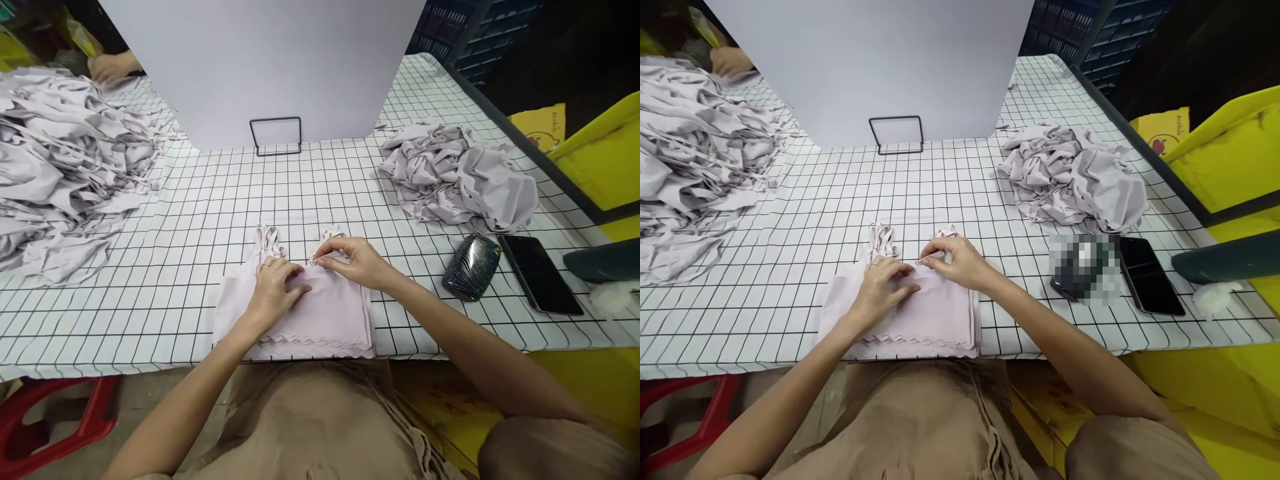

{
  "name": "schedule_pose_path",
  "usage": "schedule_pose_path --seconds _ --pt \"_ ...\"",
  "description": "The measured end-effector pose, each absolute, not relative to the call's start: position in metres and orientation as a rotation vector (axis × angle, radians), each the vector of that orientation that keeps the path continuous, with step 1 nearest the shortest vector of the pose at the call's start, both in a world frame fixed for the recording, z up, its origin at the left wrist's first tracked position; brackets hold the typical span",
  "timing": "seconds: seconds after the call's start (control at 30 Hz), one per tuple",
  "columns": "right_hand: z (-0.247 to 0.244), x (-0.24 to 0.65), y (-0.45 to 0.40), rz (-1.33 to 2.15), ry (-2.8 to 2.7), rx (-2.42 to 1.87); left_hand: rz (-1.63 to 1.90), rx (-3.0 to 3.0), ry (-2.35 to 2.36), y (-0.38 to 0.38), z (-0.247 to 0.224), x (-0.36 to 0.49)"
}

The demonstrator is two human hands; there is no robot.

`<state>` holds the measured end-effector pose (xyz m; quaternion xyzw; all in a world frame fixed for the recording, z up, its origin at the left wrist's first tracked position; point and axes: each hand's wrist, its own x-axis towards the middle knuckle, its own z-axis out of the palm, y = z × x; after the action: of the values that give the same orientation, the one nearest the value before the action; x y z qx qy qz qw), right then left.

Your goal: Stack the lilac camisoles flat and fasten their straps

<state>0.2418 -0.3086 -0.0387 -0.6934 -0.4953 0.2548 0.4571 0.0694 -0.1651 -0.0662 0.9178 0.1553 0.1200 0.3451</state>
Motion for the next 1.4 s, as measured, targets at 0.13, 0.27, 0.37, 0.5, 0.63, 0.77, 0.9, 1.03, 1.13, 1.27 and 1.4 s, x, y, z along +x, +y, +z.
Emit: schedule_pose_path --seconds 0.13,0.27,0.37,0.5,0.63,0.77,0.9,1.03,1.13,1.27,1.4 --pt "-0.044 0.239 -0.304 0.454 -1.438 -1.754 0.244 2.437 0.428 -0.168 -0.068 0.068" --pt "-0.047 0.231 -0.303 0.328 -1.521 -1.78 0.297 2.404 0.396 -0.169 -0.071 0.067" --pt "-0.051 0.226 -0.304 0.323 -1.559 -1.755 0.354 2.398 0.373 -0.17 -0.076 0.065" --pt "-0.059 0.221 -0.306 0.334 -1.581 -1.719 0.399 2.414 0.344 -0.17 -0.08 0.063" --pt "-0.065 0.217 -0.305 0.321 -1.612 -1.687 0.408 2.43 0.323 -0.17 -0.08 0.063" --pt "-0.067 0.215 -0.305 0.281 -1.634 -1.693 0.42 2.428 0.321 -0.17 -0.08 0.064" --pt "-0.065 0.215 -0.305 0.296 -1.627 -1.671 0.413 2.422 0.33 -0.171 -0.081 0.064" --pt "-0.063 0.214 -0.304 0.331 -1.628 -1.677 0.451 2.431 0.311 -0.171 -0.082 0.064" --pt "-0.064 0.213 -0.304 0.323 -1.646 -1.672 0.469 2.429 0.301 -0.171 -0.082 0.064" --pt "-0.065 0.213 -0.306 0.306 -1.641 -1.662 0.461 2.425 0.31 -0.171 -0.081 0.064" --pt "-0.063 0.212 -0.306 0.301 -1.6 -1.667 0.479 2.423 0.297 -0.17 -0.082 0.064"
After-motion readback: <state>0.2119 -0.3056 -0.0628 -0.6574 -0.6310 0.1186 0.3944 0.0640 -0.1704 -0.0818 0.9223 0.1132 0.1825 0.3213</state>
